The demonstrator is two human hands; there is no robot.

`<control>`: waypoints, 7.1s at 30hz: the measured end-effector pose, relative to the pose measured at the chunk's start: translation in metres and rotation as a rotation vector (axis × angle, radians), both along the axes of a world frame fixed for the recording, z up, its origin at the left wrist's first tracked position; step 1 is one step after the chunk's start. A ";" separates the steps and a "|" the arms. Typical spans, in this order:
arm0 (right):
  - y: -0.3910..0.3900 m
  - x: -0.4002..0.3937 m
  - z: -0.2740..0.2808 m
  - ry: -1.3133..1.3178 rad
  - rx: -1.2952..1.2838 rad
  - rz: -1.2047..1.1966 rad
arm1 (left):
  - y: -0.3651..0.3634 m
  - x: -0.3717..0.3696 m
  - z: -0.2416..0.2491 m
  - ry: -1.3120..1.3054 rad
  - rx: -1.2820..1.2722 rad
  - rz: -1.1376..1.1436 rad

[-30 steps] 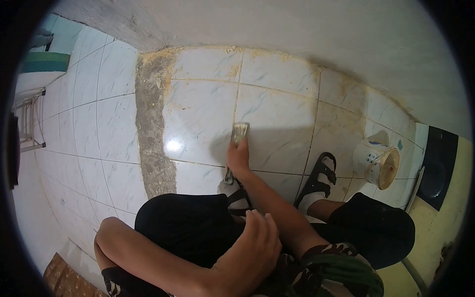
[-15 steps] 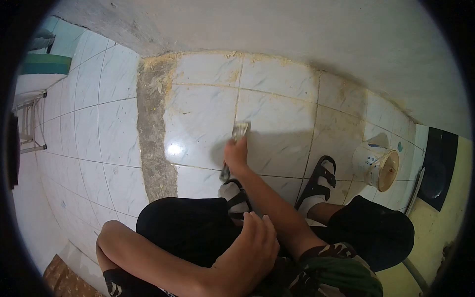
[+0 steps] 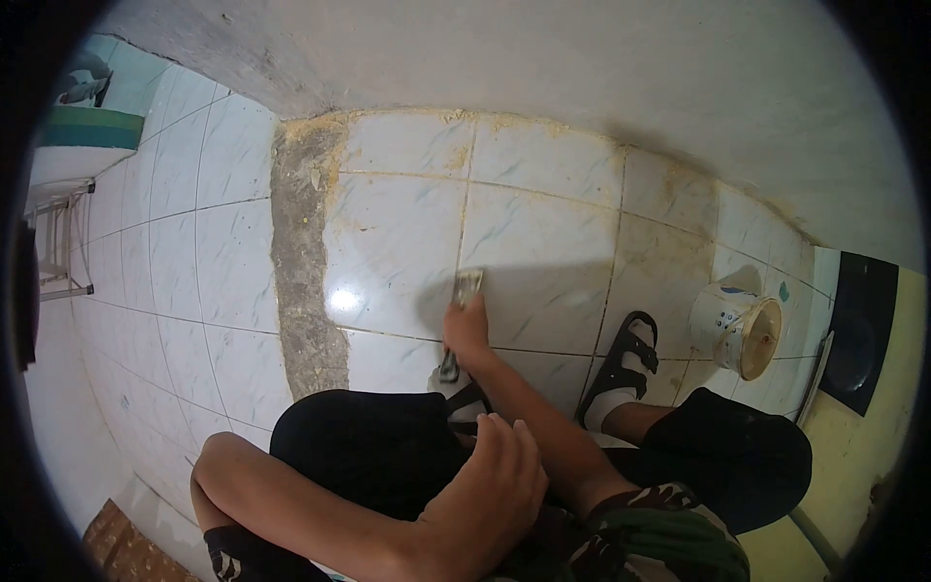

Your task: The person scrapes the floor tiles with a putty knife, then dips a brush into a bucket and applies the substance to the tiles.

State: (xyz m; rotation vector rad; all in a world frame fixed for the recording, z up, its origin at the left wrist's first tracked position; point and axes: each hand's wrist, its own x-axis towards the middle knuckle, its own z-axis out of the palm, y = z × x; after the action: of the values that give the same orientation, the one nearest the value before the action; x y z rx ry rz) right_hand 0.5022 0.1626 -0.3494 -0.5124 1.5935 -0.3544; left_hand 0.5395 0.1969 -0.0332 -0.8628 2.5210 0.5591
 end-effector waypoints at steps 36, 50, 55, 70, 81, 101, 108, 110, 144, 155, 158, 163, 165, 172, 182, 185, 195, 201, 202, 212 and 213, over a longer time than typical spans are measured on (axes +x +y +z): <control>-0.080 0.015 -0.041 0.029 -0.188 -0.005 | 0.002 -0.002 0.000 -0.027 0.029 -0.027; -0.051 0.016 -0.010 0.178 -0.177 0.066 | -0.002 0.005 0.001 -0.006 0.035 -0.028; -0.067 0.019 -0.010 0.193 -0.231 0.102 | -0.004 -0.001 0.002 -0.025 0.086 -0.046; -0.036 0.023 -0.018 0.177 -0.195 0.083 | -0.006 -0.003 0.008 -0.033 0.148 -0.077; 0.022 0.009 -0.002 0.032 -0.013 0.034 | -0.002 0.000 0.005 -0.008 0.117 -0.050; -0.228 -0.064 0.190 0.694 -0.799 1.705 | -0.007 -0.026 -0.004 0.008 0.141 -0.287; -0.219 -0.138 0.165 0.542 -0.700 1.732 | -0.013 0.032 -0.009 -0.008 0.039 0.197; -0.220 -0.150 0.116 0.312 -0.808 1.574 | -0.015 0.050 -0.010 0.028 0.180 0.337; -0.271 -0.010 0.022 0.100 -0.739 1.664 | -0.027 0.122 -0.025 0.046 0.239 0.989; -0.266 -0.028 0.010 0.083 -0.857 1.615 | -0.012 0.133 -0.016 0.023 0.289 1.099; -0.263 0.040 0.010 0.079 -0.775 1.644 | -0.016 0.136 -0.018 -0.023 0.364 1.118; -0.255 0.073 0.005 0.046 -0.835 1.574 | -0.006 0.136 -0.023 -0.025 0.336 1.127; -0.257 0.051 0.005 0.030 -0.860 1.553 | -0.005 0.139 -0.020 -0.009 0.326 1.150; -0.269 0.009 0.011 0.067 -0.865 1.623 | -0.006 0.154 -0.019 0.017 0.341 1.183; -0.250 0.141 0.004 0.062 -0.961 1.688 | 0.004 0.153 -0.016 0.000 0.298 1.210; -0.254 0.110 0.016 0.152 -0.977 1.773 | 0.007 0.155 -0.015 0.014 0.321 1.238; -0.226 0.162 0.007 0.338 -1.249 1.872 | 0.006 0.154 -0.022 -0.003 0.305 1.154; -0.205 0.143 0.024 0.419 -1.163 1.837 | 0.012 0.151 -0.013 0.016 0.303 1.194; -0.204 0.149 0.020 0.415 -1.167 1.841 | 0.013 0.151 -0.012 0.015 0.302 1.199; -0.237 0.119 0.006 0.257 -1.096 1.708 | 0.010 0.152 -0.011 0.020 0.306 1.171; -0.244 0.113 0.009 0.241 -1.104 1.689 | 0.011 0.152 -0.011 0.035 0.297 1.185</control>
State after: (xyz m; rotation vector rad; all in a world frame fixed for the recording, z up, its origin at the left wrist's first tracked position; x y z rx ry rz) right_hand 0.6149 -0.0818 -0.3409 -2.5051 0.5483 0.2120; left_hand 0.6917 0.2082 -0.0443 -2.1606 1.6226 1.2265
